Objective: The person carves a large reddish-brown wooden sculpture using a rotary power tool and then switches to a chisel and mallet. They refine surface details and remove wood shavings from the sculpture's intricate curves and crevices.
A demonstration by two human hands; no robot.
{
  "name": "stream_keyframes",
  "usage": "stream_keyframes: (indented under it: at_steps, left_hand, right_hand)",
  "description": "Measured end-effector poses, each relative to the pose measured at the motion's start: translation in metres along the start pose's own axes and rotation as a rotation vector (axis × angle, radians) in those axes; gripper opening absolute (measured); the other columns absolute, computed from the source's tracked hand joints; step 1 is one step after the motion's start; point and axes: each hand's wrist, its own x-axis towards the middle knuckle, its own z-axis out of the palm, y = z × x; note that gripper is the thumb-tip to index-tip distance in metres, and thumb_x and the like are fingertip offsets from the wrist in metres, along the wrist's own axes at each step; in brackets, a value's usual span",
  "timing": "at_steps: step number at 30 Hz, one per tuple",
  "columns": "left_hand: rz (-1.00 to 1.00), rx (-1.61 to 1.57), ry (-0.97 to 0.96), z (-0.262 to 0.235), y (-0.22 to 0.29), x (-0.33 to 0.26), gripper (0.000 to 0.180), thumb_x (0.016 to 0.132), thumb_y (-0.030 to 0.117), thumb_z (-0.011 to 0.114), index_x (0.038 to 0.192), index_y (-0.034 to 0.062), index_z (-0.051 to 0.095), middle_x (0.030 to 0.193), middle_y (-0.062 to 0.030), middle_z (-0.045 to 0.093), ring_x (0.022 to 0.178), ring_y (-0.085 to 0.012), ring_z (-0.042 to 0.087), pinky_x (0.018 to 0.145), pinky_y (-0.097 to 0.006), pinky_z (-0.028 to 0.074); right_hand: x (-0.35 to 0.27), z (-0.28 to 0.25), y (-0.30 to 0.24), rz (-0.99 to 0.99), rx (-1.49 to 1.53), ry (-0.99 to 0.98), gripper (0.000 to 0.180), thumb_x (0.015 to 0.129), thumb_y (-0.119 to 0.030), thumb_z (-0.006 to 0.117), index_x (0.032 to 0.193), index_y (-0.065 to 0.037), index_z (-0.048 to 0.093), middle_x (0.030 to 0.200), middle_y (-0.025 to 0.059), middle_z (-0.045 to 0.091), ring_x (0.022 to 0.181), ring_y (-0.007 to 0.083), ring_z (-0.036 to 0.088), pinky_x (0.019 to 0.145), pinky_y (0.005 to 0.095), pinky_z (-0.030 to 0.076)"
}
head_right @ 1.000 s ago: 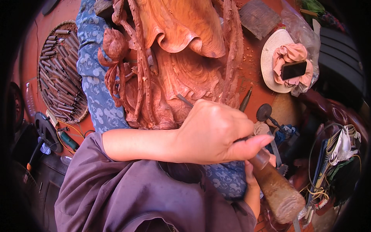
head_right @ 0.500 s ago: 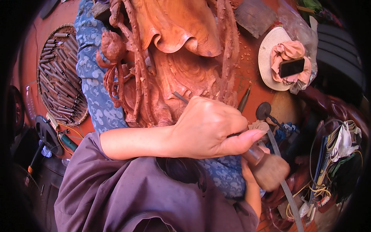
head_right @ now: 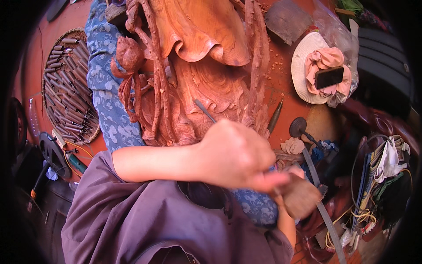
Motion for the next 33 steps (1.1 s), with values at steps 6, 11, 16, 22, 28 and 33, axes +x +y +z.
stream_keyframes:
  at_steps: [6,11,16,22,28,33]
  left_hand:
    - [-0.104,-0.008,0.037,0.009,0.010,0.006,0.049,0.089,0.040,0.064,0.053,0.0081,0.055,0.050,-0.0085,0.053,0.044,-0.0274,0.057,0.040,-0.039,0.043]
    - [-0.217,-0.004,0.103,0.005,0.003,0.019,0.051,0.093,0.038,0.061,0.053,0.0061,0.058,0.050,-0.0113,0.055,0.042,-0.0308,0.056,0.041,-0.041,0.044]
    - [-0.325,-0.169,0.210,0.003,-0.004,0.028,0.050,0.094,0.035,0.059,0.055,0.0047,0.061,0.051,-0.0130,0.058,0.043,-0.0323,0.057,0.041,-0.041,0.044]
    - [-0.333,-0.141,0.131,0.000,-0.003,0.025,0.048,0.094,0.034,0.060,0.054,0.0054,0.062,0.052,-0.0125,0.058,0.043,-0.0324,0.056,0.041,-0.041,0.043]
    - [-0.291,-0.091,0.110,-0.002,-0.003,0.021,0.050,0.093,0.035,0.061,0.052,0.0061,0.059,0.050,-0.0112,0.056,0.042,-0.0315,0.055,0.040,-0.042,0.040]
    - [-0.251,-0.054,0.072,0.001,-0.004,0.015,0.050,0.093,0.036,0.061,0.052,0.0068,0.057,0.050,-0.0104,0.055,0.042,-0.0305,0.054,0.039,-0.041,0.039]
  right_hand:
    - [-0.020,0.000,0.021,0.213,0.427,0.050,0.048,0.078,-0.019,0.080,0.108,-0.008,0.044,0.102,0.0068,0.053,0.095,0.0178,0.054,0.091,0.0351,0.043]
    - [-0.019,-0.007,0.015,0.217,0.279,-0.006,0.060,0.080,-0.011,0.077,0.128,-0.005,0.041,0.121,0.0089,0.050,0.111,0.0198,0.051,0.101,0.0372,0.040]
    - [0.013,-0.003,-0.012,0.127,0.529,-0.011,0.033,0.081,0.002,0.069,0.099,-0.007,0.043,0.082,0.0049,0.050,0.077,0.0145,0.049,0.082,0.0316,0.044]
    - [0.011,0.002,-0.023,0.219,0.375,0.021,0.032,0.083,-0.001,0.068,0.103,-0.007,0.044,0.090,0.0036,0.048,0.080,0.0131,0.049,0.079,0.0257,0.042]
    - [-0.002,-0.006,-0.004,0.126,0.275,0.004,0.041,0.082,0.004,0.070,0.115,-0.003,0.046,0.101,0.0041,0.052,0.094,0.0154,0.053,0.090,0.0304,0.044]
    - [-0.023,-0.007,0.023,0.191,0.246,-0.018,0.059,0.085,-0.005,0.073,0.134,0.002,0.042,0.125,0.0128,0.056,0.113,0.0210,0.055,0.100,0.0370,0.043]
